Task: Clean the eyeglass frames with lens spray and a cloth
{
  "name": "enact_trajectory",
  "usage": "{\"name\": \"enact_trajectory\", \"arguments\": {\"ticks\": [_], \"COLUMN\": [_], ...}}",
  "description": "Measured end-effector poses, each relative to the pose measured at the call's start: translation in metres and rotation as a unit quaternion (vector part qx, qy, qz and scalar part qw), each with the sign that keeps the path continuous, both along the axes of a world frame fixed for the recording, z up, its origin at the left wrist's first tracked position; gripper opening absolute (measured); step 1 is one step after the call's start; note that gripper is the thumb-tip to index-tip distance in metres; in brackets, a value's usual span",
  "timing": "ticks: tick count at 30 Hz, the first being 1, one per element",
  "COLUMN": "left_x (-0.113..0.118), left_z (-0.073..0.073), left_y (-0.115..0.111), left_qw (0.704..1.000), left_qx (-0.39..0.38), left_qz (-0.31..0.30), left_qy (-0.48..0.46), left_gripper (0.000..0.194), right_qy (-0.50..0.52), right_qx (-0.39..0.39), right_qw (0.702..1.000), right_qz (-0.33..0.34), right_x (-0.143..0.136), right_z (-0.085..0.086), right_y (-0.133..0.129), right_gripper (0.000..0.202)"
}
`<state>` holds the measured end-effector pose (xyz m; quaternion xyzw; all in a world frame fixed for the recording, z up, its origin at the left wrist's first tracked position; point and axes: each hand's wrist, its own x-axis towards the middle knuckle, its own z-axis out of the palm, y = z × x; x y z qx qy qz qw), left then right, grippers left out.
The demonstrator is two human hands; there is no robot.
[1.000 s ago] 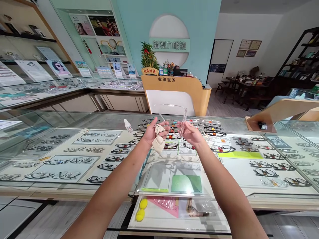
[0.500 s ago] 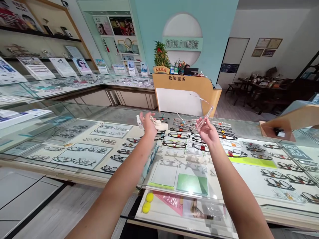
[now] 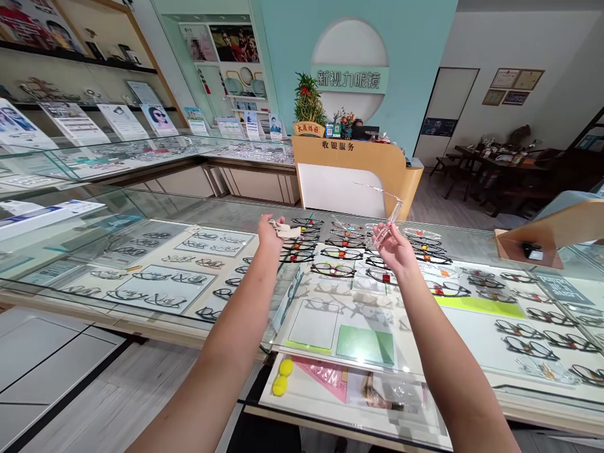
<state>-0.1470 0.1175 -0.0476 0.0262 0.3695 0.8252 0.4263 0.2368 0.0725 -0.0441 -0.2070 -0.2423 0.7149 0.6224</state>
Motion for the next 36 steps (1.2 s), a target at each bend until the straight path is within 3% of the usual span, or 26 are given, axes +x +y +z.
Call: {"name": "enact_trajectory", "arguments": {"ticks": [6, 9, 12, 14, 17, 19, 21, 23, 27, 29, 36], "left_x": [0.005, 0.021, 0.045, 0.063, 0.086, 0.096, 0.102, 0.105, 0.107, 0.107, 0.1], "left_z": [0.013, 0.023, 0.029, 0.03, 0.028, 0.028, 0.029, 0.031, 0.035, 0.035, 0.027], "left_y": [-0.008, -0.014, -0.021, -0.028, -0.04, -0.047, -0.051, -0.055, -0.059, -0.059, -0.048], "left_qw": [0.997, 0.993, 0.982, 0.958, 0.892, 0.857, 0.843, 0.849, 0.906, 0.92, 0.908], "left_qx": [0.017, 0.048, 0.071, 0.088, 0.13, 0.152, 0.161, 0.163, 0.139, 0.134, 0.181], "left_qz": [0.047, 0.013, -0.059, -0.122, -0.213, -0.256, -0.28, -0.28, -0.25, -0.249, -0.25], "left_qy": [0.059, 0.111, 0.165, 0.243, 0.378, 0.42, 0.43, 0.417, 0.312, 0.271, 0.283], "left_gripper": [0.035, 0.033, 0.034, 0.044, 0.062, 0.069, 0.068, 0.059, 0.042, 0.04, 0.051], "right_qy": [0.004, 0.004, -0.004, -0.01, -0.027, -0.041, -0.052, -0.054, -0.05, -0.05, -0.062], "right_qx": [0.0, 0.013, 0.037, 0.056, 0.088, 0.108, 0.12, 0.124, 0.122, 0.125, 0.142], "right_qw": [1.0, 1.0, 0.999, 0.998, 0.995, 0.992, 0.99, 0.989, 0.989, 0.989, 0.985], "right_qz": [0.006, 0.017, 0.027, 0.03, 0.039, 0.049, 0.053, 0.053, 0.062, 0.065, 0.076], "right_x": [-0.002, -0.004, -0.008, -0.011, -0.016, -0.019, -0.02, -0.021, -0.021, -0.022, -0.026], "right_z": [0.003, 0.005, 0.009, 0.012, 0.016, 0.018, 0.018, 0.019, 0.019, 0.019, 0.017], "right_y": [-0.004, -0.006, -0.01, -0.014, -0.021, -0.025, -0.028, -0.028, -0.028, -0.028, -0.029], "right_gripper": [0.011, 0.009, 0.011, 0.013, 0.018, 0.02, 0.022, 0.022, 0.022, 0.022, 0.028]}}
